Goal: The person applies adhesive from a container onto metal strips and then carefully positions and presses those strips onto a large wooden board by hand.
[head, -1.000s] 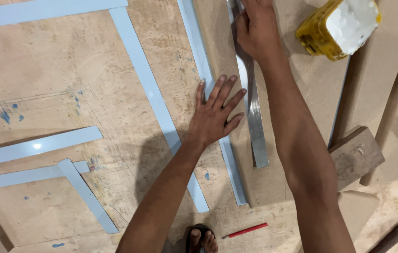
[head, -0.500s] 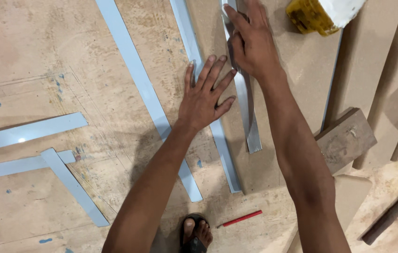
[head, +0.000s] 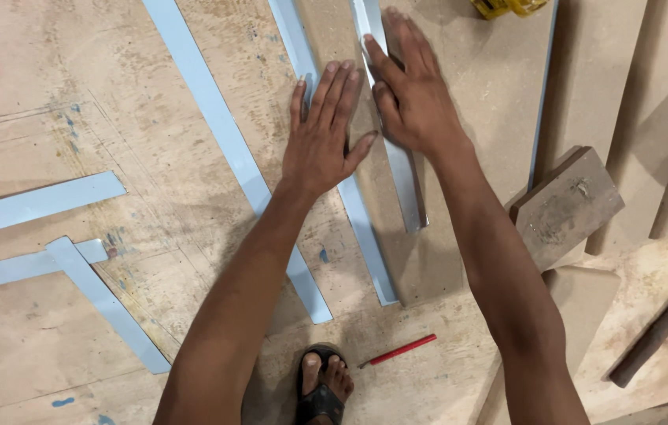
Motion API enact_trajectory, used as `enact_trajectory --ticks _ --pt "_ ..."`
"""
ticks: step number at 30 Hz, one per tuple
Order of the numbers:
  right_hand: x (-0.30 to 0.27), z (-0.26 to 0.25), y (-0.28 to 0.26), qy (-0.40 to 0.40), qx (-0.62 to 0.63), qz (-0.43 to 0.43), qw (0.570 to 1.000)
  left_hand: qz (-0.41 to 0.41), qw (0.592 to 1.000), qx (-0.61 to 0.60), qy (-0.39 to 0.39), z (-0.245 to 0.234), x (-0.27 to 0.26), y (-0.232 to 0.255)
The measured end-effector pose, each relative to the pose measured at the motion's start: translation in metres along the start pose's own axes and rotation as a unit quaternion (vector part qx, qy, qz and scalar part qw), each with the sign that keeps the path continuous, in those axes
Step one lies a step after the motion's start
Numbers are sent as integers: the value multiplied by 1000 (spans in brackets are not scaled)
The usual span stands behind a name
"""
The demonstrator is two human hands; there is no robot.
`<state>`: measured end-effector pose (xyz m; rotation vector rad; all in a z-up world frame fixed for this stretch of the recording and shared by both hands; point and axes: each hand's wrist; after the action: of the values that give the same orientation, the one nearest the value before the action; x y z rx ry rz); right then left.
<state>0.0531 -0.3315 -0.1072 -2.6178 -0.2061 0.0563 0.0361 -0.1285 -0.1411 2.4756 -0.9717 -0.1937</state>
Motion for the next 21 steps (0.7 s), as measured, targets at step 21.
enact_trajectory --ticks 21 --pt "-67 -15 -16 -72 -122 25 990 21 998 32 42 1 -3 1"
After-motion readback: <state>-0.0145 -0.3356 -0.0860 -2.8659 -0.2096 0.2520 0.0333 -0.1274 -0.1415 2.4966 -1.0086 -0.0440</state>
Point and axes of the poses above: each hand's wrist, its own x-axis towards the middle knuckle, its own z-axis out of the palm, y = z × x, and after that the axes turned 9 degrees about z, right-handed
